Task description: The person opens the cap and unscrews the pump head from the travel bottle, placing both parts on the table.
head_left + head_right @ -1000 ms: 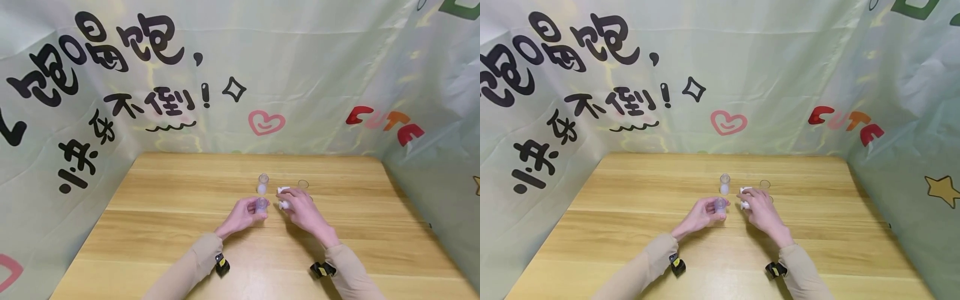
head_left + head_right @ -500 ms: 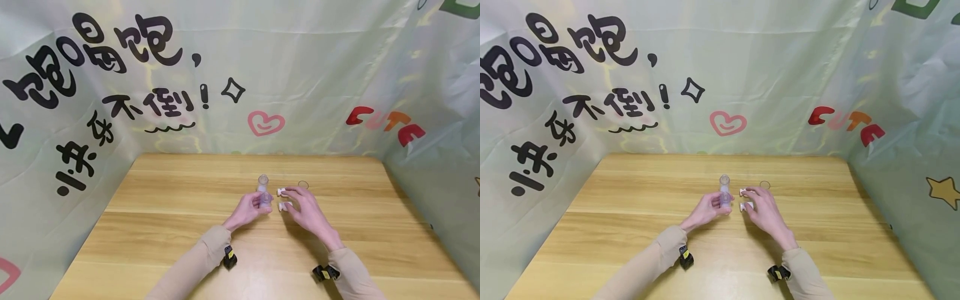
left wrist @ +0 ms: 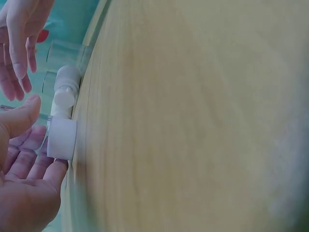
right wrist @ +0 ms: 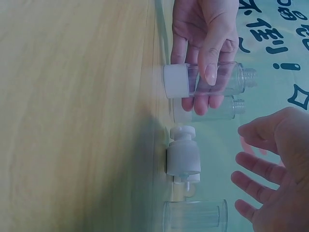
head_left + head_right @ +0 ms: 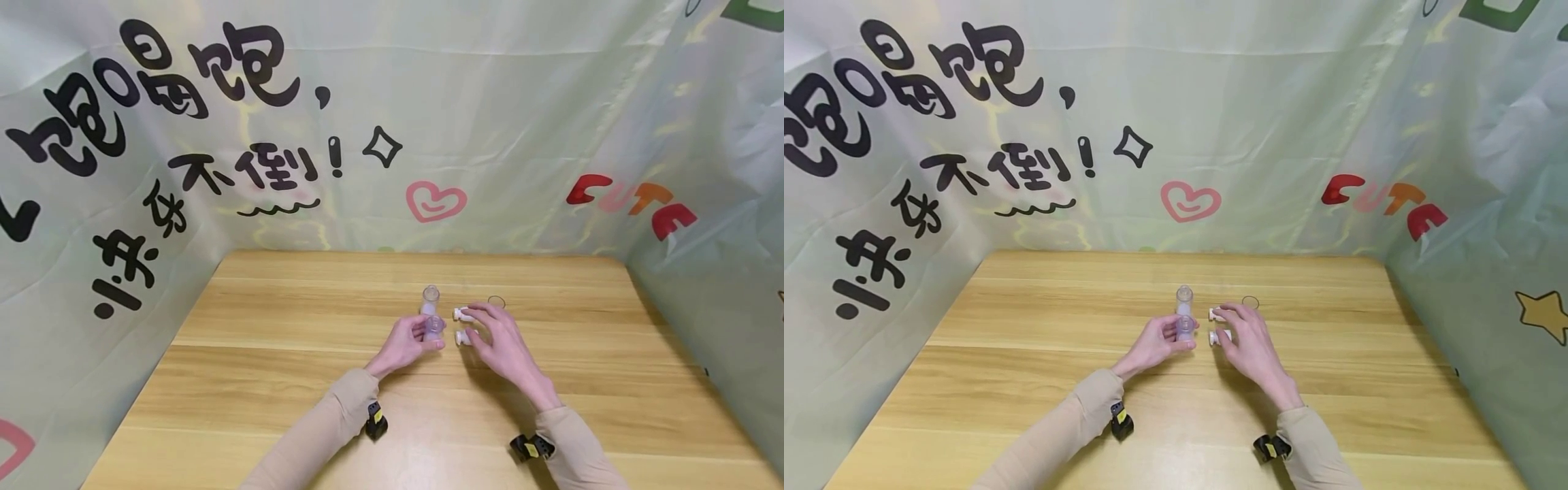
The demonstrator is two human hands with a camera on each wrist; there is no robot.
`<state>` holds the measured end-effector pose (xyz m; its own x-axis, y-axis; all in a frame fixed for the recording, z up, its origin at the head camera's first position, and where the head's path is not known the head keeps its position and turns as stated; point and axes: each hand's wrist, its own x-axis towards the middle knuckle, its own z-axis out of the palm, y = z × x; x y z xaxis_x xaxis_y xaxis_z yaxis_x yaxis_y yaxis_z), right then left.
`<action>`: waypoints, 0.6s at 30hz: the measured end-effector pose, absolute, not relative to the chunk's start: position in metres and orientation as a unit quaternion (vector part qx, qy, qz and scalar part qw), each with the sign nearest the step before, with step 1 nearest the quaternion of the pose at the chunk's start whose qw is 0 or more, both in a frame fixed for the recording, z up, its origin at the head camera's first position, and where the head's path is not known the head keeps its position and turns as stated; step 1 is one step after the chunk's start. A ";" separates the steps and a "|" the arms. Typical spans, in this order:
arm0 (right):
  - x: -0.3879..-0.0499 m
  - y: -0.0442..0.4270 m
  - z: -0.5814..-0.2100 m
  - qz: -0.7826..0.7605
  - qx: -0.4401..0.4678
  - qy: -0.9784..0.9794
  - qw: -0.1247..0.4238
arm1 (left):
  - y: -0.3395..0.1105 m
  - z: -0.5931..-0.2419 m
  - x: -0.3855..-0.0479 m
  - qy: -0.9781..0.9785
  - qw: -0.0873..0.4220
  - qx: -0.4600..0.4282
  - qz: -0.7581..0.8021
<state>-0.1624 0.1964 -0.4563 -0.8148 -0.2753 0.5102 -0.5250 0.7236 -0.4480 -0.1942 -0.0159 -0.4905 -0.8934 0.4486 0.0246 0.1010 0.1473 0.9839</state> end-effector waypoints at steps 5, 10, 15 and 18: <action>-0.163 0.197 -0.457 0.304 0.219 -0.903 0.210 | -0.016 -0.490 -0.193 0.755 0.133 0.174 0.618; -0.162 0.200 -0.458 0.315 0.212 -0.902 0.204 | -0.022 -0.488 -0.188 0.759 0.124 0.160 0.619; -0.163 0.212 -0.459 0.331 0.203 -0.898 0.206 | -0.044 -0.482 -0.182 0.761 0.105 0.150 0.623; -0.164 0.225 -0.459 0.325 0.183 -0.907 0.197 | -0.065 -0.477 -0.183 0.767 0.084 0.134 0.622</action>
<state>-0.1642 0.2253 -0.4587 -0.8556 -0.2029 0.4763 -0.4593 0.7221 -0.5173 -0.1829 -0.0647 -0.4765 -0.9501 0.3097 0.0381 0.1014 0.1908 0.9764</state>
